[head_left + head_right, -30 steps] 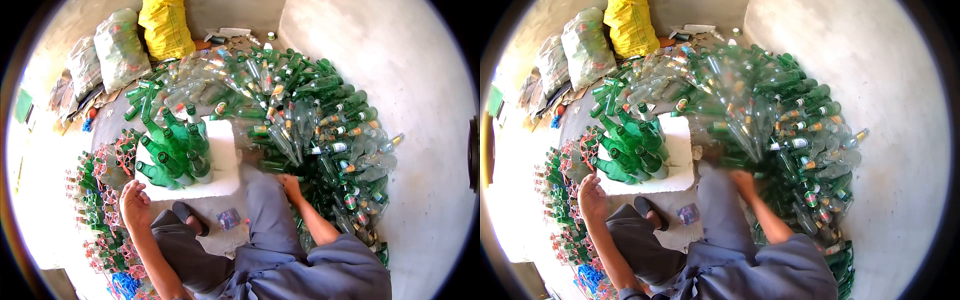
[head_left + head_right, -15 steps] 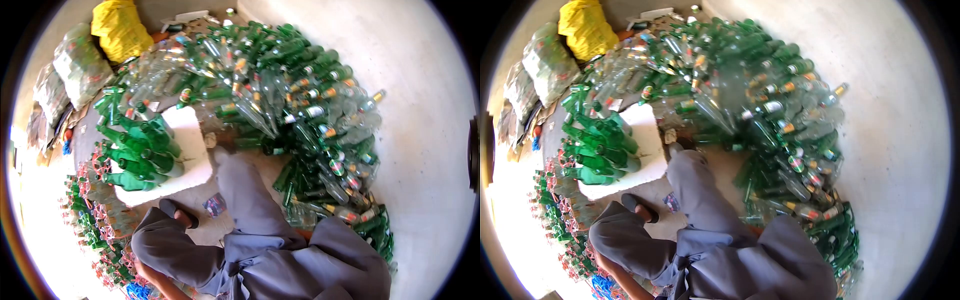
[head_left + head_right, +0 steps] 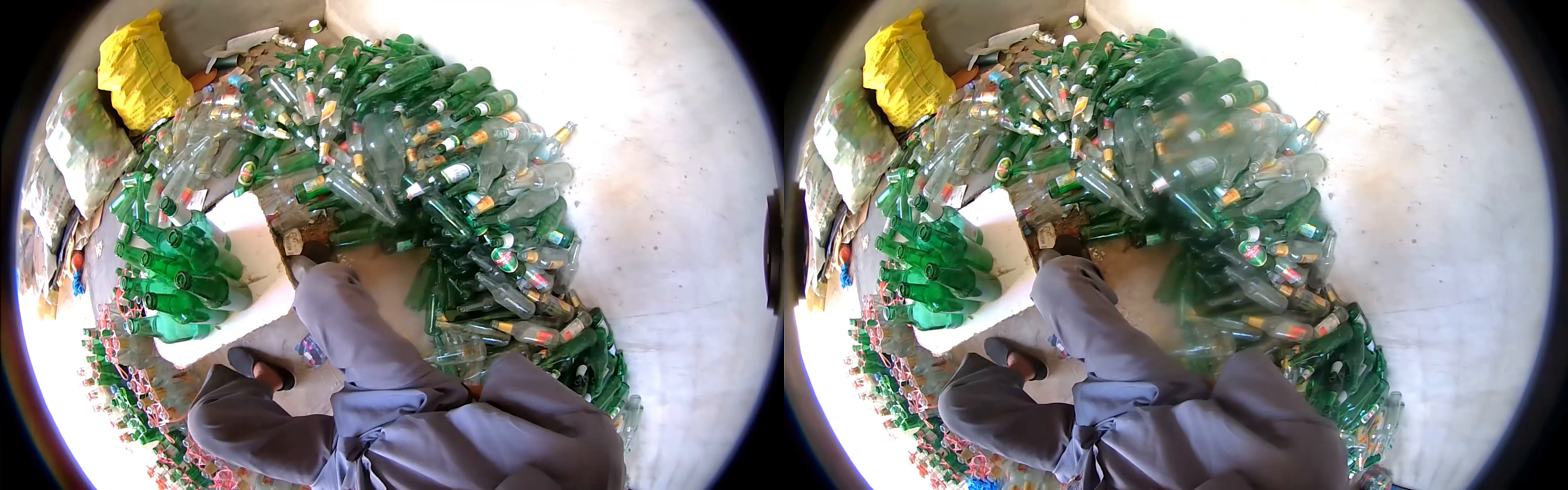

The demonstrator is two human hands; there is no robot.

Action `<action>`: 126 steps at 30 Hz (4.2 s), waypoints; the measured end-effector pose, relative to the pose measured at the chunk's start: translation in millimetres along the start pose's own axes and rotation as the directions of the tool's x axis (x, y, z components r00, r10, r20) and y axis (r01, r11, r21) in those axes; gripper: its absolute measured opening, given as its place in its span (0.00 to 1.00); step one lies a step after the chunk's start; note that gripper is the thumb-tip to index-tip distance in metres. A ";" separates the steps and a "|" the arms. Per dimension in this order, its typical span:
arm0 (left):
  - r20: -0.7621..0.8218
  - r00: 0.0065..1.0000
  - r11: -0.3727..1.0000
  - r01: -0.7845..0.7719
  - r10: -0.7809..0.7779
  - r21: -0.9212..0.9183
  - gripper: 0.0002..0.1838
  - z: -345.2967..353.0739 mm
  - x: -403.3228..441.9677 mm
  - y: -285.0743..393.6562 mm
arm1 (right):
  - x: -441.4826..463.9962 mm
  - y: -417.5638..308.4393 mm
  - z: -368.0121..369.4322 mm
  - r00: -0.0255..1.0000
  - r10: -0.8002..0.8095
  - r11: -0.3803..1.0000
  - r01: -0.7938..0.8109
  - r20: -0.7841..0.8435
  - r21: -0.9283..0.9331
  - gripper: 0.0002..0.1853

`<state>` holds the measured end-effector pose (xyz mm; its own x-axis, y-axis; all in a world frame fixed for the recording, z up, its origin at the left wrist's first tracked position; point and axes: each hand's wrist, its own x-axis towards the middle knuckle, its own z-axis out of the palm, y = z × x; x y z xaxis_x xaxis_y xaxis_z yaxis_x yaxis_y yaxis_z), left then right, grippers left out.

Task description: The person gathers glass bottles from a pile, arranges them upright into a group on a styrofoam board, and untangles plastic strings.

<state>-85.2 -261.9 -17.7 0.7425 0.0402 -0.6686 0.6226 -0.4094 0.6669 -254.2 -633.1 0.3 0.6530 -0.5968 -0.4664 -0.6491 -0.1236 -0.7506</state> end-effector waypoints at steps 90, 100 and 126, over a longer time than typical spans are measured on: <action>-0.420 0.862 0.896 0.081 -0.283 -0.437 0.15 9.1 -237.2 -190.0 | 111.3 -250.8 -138.7 0.848 -0.127 0.869 -0.155 0.514 0.471 0.27; -0.492 0.870 0.999 -0.006 0.023 0.035 0.17 6.7 -230.6 -217.6 | 120.4 -198.6 -144.1 0.924 -0.176 0.764 -0.088 0.339 0.639 0.24; -0.321 0.471 0.532 0.428 -0.821 -0.731 0.22 4.5 -245.1 -162.6 | 80.5 -296.2 -98.5 0.898 -0.387 0.710 0.436 0.211 -0.553 0.18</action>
<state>-369.5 -209.3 36.2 -0.0821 0.6482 -0.7571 0.8292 0.4659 0.3090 -47.8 -722.6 231.2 0.9196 -0.3207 -0.2270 -0.3921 -0.7864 -0.4773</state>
